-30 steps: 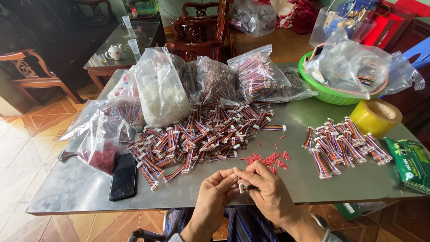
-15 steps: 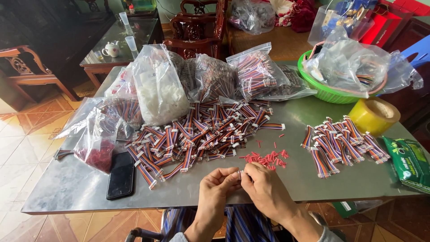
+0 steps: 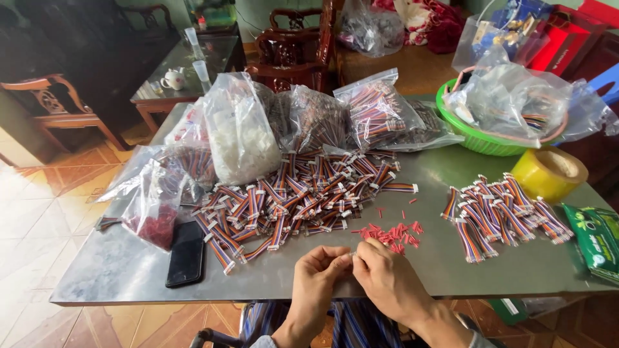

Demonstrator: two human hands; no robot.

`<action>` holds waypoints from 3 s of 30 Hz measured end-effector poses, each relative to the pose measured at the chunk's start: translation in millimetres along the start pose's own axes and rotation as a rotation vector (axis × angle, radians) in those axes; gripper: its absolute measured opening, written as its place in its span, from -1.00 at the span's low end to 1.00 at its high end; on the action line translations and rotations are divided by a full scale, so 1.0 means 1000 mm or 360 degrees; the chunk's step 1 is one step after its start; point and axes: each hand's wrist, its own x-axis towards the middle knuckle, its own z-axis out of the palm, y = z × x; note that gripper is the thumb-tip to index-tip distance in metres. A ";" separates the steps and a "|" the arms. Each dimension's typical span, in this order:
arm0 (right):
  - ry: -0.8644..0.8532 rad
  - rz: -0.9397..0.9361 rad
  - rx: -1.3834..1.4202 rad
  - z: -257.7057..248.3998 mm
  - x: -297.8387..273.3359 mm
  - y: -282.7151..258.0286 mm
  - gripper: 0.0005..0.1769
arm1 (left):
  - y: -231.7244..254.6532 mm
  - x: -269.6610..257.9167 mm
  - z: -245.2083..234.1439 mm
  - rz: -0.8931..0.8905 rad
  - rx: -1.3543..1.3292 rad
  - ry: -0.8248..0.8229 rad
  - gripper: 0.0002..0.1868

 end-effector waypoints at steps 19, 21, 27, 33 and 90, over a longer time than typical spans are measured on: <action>0.0674 0.0615 -0.0239 -0.056 0.001 0.142 -0.67 | 0.106 0.159 -0.139 0.0433 0.2519 0.0748 -0.52; 0.0535 0.0562 -0.0024 -0.040 0.011 0.150 -0.61 | 0.101 0.166 -0.142 0.0509 0.2359 0.0792 -0.61; 0.0399 0.0587 -0.0141 -0.043 0.043 0.151 -0.58 | 0.127 0.121 -0.097 0.0757 0.2135 0.0812 -0.68; 0.0178 0.0626 -0.0353 -0.041 0.068 0.155 -0.83 | 0.151 0.053 -0.049 0.1260 0.2122 0.0577 -0.72; -0.0091 0.0121 0.0152 0.000 0.006 0.000 -0.64 | -0.001 0.002 0.000 -0.0093 -0.0193 0.0092 -0.81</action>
